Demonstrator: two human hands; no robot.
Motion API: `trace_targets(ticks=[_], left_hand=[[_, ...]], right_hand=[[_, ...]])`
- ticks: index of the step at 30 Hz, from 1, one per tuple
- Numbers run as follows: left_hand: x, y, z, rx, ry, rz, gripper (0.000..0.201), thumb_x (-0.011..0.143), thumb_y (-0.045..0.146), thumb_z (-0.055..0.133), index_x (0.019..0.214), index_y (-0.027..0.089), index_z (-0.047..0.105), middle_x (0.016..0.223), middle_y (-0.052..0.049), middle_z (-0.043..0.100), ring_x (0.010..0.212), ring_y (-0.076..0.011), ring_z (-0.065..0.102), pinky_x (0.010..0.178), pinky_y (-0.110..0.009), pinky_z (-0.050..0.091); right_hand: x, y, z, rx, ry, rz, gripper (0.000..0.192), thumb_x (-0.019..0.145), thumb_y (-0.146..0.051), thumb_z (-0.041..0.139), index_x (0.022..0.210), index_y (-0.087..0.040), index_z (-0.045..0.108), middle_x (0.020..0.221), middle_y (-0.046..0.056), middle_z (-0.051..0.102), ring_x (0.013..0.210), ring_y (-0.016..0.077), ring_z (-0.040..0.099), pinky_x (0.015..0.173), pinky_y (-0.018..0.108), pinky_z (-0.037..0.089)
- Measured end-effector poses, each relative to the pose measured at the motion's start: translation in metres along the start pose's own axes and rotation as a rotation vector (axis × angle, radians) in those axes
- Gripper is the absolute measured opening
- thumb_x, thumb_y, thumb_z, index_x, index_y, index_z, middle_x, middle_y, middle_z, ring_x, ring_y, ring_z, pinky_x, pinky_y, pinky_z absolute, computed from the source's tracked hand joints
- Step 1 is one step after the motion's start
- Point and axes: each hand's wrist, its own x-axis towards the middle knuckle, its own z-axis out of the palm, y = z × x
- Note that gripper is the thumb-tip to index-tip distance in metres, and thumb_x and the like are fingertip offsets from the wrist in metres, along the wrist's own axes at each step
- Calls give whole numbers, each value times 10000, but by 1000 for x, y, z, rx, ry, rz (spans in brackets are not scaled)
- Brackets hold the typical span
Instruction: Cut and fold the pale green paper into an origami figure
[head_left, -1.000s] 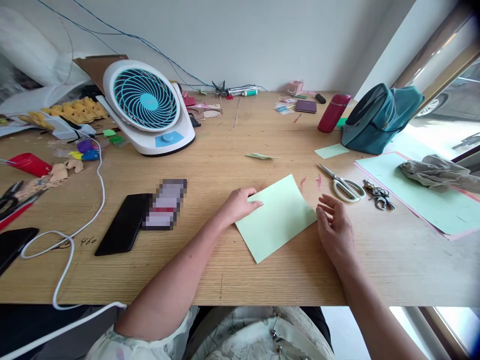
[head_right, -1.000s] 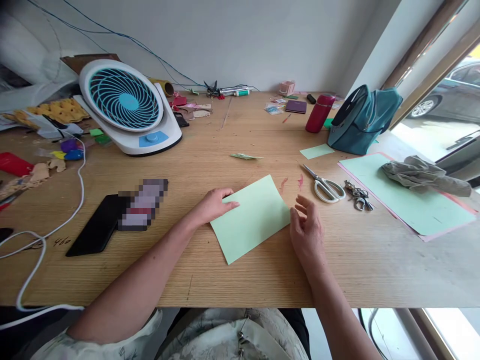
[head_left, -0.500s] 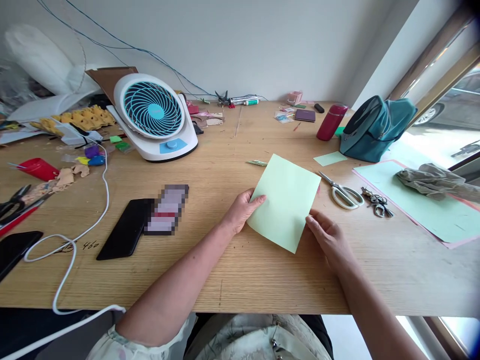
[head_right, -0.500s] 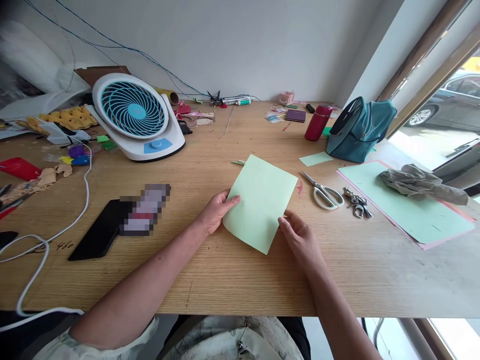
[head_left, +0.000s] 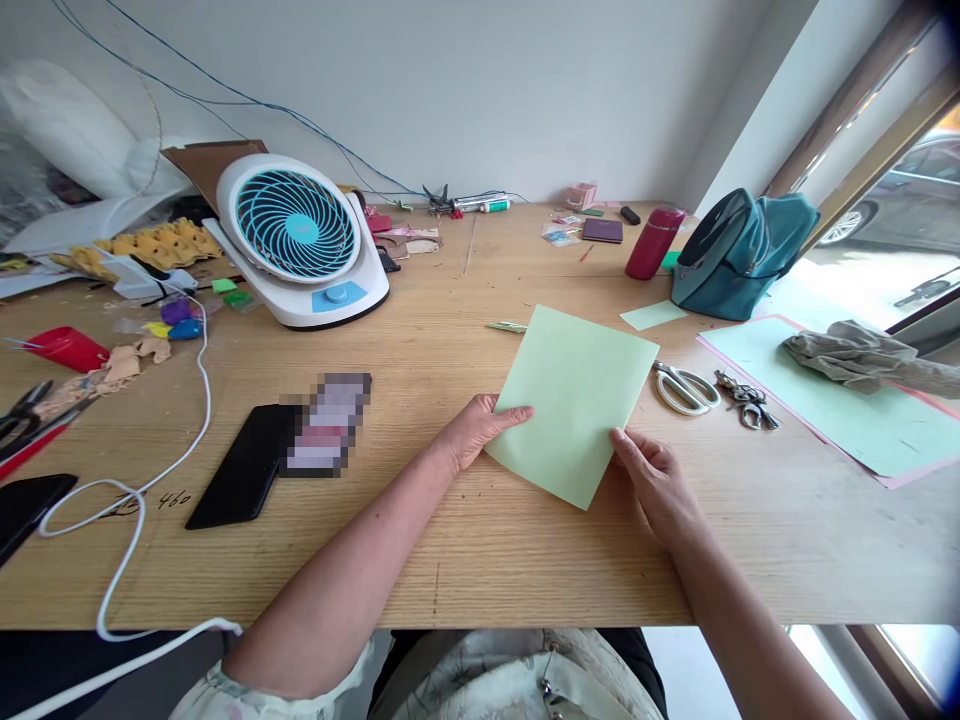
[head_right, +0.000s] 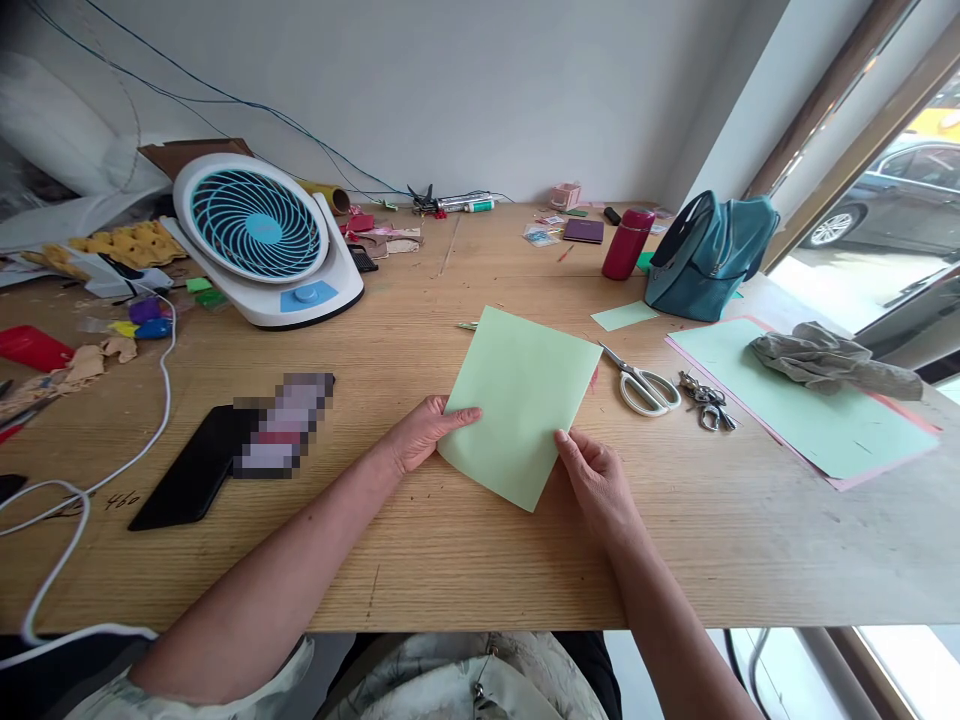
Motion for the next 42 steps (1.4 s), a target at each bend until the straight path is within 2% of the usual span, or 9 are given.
trace_targets(ticks=[5,12,16,21,23,25,29,34,42], left_hand=[[0,3,-2,56,69,-49,467,616,448,853,923,118,730,960,-121,750,887,-250,699,851,-379,526],[1,5,-5,626,366,-4,291,783,390,693,932,146,636,994,-124,719,884,-276,677,734,-364,512],[-4,7,3,1195,487,2,358,781,325,698,1053,149,545,1058,-161,687,985,-310,644,750,-354,484],[-18,16,13,1582,469,-177,492,781,469,709,1086,127,528,959,-183,685,910,-350,660,732,-383,480],[-19,20,15,1670,535,-100,453,818,429,686,1118,130,528,1048,-189,661,989,-339,632,780,-382,478],[-18,21,15,1715,487,110,368,876,351,627,1169,152,525,1156,-167,631,1083,-313,591,865,-389,460],[-11,7,18,1631,82,461,298,964,286,485,1247,208,532,1350,-85,567,1276,-227,488,1065,-366,356],[-6,-18,21,1613,-107,376,433,1007,357,371,1427,259,416,1565,-66,333,1457,-257,256,1155,-492,235],[4,-25,27,1657,-69,370,478,999,434,351,1423,227,430,1572,-58,320,1451,-310,243,1128,-513,254]], right_hand=[[0,1,-1,-56,-60,-6,376,902,-537,563,920,-202,734,877,62,753,829,252,686,780,382,546],[4,7,2,-453,295,-258,286,925,-420,524,1125,-234,609,1070,78,709,932,238,672,786,393,539],[3,9,8,-781,141,-418,320,934,-305,472,1231,-258,579,1240,96,632,1087,258,621,869,428,525],[6,16,11,-1064,-29,-507,384,923,-304,521,1299,-245,567,1373,129,571,1231,322,546,969,528,461],[7,18,11,-1091,-81,-543,368,934,-292,509,1288,-220,579,1387,141,564,1264,312,527,1005,531,443],[7,19,11,-1065,-145,-592,359,947,-259,485,1291,-210,576,1396,136,560,1279,283,521,1052,510,421],[4,14,13,-971,-259,-639,363,960,-214,447,1300,-244,570,1397,96,566,1274,253,531,1072,472,428],[0,7,13,-886,-149,-554,294,962,-224,432,1174,-265,633,1234,80,644,1100,244,629,931,411,523],[3,8,12,-981,-115,-546,318,975,-230,410,1207,-241,627,1218,103,629,1098,274,588,942,454,491]])
